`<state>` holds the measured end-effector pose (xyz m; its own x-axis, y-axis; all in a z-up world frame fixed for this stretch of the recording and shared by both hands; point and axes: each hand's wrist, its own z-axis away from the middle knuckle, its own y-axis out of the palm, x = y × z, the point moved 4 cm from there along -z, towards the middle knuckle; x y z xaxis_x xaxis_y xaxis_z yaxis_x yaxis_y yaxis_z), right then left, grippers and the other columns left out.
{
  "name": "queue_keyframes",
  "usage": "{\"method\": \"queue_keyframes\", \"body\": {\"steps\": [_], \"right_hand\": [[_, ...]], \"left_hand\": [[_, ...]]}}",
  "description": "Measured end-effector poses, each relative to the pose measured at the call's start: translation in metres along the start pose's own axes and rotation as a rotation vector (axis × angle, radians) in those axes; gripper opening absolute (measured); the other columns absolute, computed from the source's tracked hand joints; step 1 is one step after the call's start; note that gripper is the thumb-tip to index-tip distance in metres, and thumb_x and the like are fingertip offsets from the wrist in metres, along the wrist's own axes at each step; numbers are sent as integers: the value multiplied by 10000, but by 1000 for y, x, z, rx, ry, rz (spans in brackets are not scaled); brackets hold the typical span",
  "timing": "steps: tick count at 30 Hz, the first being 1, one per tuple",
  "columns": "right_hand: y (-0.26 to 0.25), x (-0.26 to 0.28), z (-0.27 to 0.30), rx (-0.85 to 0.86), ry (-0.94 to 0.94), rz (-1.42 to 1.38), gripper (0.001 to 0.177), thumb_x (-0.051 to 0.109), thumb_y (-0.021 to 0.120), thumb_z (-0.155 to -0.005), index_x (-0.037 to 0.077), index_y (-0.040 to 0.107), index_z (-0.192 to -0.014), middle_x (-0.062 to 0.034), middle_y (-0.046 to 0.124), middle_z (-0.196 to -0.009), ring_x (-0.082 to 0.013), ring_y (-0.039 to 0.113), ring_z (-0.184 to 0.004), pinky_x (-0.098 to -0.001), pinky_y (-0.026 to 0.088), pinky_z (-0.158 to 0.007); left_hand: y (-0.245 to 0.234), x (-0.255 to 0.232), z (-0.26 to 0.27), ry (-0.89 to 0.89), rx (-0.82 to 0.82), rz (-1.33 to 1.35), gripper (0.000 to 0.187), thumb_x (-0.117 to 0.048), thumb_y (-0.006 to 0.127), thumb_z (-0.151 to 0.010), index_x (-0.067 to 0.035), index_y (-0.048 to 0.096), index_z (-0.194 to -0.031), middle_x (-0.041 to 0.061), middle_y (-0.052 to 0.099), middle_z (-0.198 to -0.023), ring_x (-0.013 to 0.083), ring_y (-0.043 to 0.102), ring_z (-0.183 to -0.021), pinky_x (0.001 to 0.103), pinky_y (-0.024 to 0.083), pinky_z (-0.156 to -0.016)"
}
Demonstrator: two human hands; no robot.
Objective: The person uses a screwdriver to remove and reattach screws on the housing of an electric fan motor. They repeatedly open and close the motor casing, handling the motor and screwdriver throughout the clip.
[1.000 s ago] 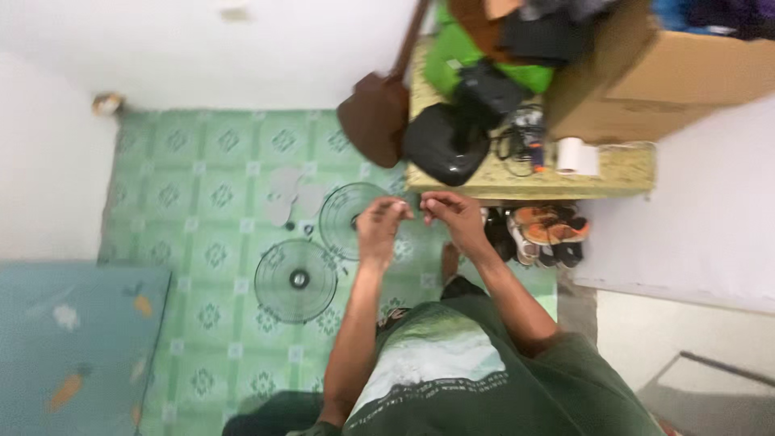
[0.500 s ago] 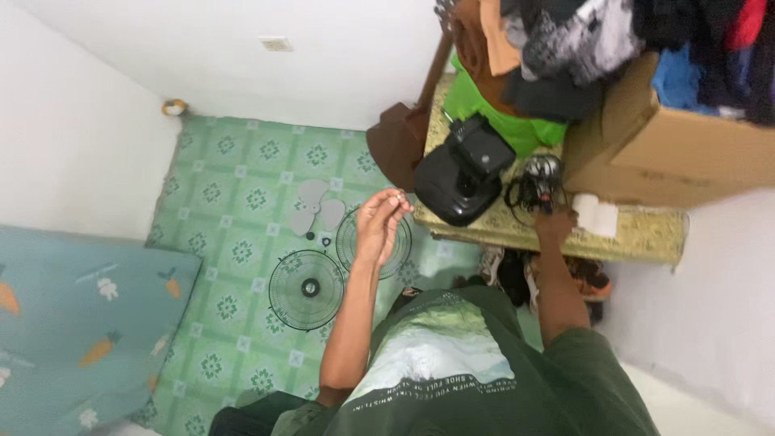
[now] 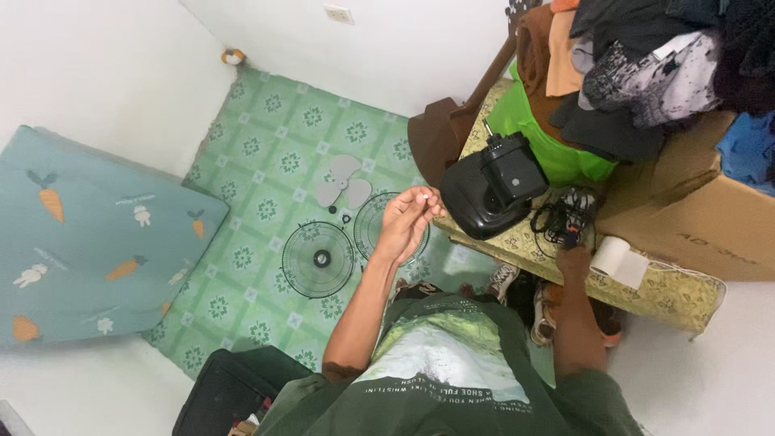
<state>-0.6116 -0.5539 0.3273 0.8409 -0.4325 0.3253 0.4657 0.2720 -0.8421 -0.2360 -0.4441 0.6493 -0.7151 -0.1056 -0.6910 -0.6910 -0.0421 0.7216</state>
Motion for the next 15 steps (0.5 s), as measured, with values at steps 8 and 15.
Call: {"method": "queue_keyframes", "body": {"steps": [8, 15], "right_hand": [[-101, -24, 113, -246, -55, -283, 509, 428, 724, -1008, -75, 714, -1089, -252, 714, -904, -378, 691, -834, -497, 551, -761], [-224, -22, 225, -331, -654, -1411, 309, 137, 685, -1100, -99, 611, -1284, -199, 674, -1216, -298, 722, -1084, -408, 650, -859]], "left_hand": [[-12, 8, -15, 38, 29, 63, 132, -130, 634, -1084, -15, 639, -1019, 108, 639, -1043, 210, 633, -954, 378, 559, -920], [-18, 21, -29, -18, -7, 64, 167, -162, 623, -1066, -3, 677, -1062, 116, 683, -1055, 205, 674, -976, 376, 576, -928]]}}
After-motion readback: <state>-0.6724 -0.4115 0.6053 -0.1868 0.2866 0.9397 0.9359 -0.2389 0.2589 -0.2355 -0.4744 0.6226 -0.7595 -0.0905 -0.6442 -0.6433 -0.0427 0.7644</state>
